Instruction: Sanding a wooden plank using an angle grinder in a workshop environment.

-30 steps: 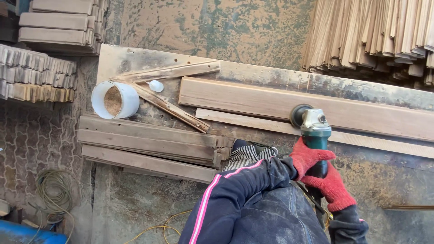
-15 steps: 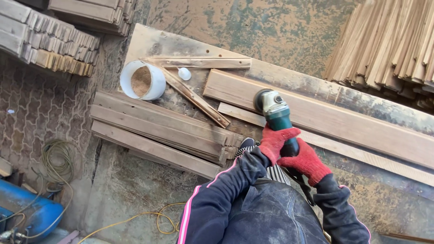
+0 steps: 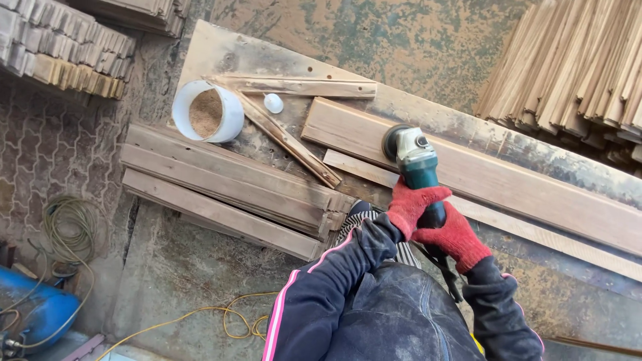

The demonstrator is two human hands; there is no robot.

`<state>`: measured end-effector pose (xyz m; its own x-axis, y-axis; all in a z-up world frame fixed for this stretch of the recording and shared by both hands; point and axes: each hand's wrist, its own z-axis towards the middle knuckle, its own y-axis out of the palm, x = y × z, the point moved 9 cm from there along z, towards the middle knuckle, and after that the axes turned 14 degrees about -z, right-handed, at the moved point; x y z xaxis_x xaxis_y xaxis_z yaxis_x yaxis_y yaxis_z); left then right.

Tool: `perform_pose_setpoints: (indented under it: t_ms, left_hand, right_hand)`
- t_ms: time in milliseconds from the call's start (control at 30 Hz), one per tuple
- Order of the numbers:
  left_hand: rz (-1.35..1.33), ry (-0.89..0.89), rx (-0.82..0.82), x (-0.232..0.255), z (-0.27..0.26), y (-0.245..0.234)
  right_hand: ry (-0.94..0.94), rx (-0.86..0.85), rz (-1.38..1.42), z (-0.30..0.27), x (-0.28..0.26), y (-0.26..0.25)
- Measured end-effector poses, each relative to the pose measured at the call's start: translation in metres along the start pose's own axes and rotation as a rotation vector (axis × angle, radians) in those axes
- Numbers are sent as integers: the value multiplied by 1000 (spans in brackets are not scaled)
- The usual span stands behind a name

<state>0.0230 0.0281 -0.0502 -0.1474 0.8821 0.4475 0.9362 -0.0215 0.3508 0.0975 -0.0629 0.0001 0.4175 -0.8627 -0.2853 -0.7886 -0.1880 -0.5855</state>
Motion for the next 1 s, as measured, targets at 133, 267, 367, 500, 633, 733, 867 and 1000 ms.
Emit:
perform_pose_setpoints:
  t_ms: [133,267,367,500,633,733,867,1000]
  left_hand:
    - [-4,2,14,7,-13,-7]
    - [-39,19,1,-12,1,-16]
    - [-25,49,23,5,-4,-16]
    - [-34,49,21,1,5,-28]
    - [-10,77,11,5,14,-29]
    - [-73,75,20,1,14,-28]
    - [12,44,24,-7,8,-31]
    - [0,69,21,21,-23,-10]
  right_hand:
    - [-12,0,7,7,9,7]
    - [9,-27,0,9,13,14]
    - [-42,-15,7,-2,-14,2]
    - [-57,-36,10,3,-13,10]
    - [-47,-22,3,9,-11,13]
    - [-53,-21,11,-4,-26,3]
    - [-61,-44,-18,1,-13,14]
    - [-21,-1,-1,-4,-10,9]
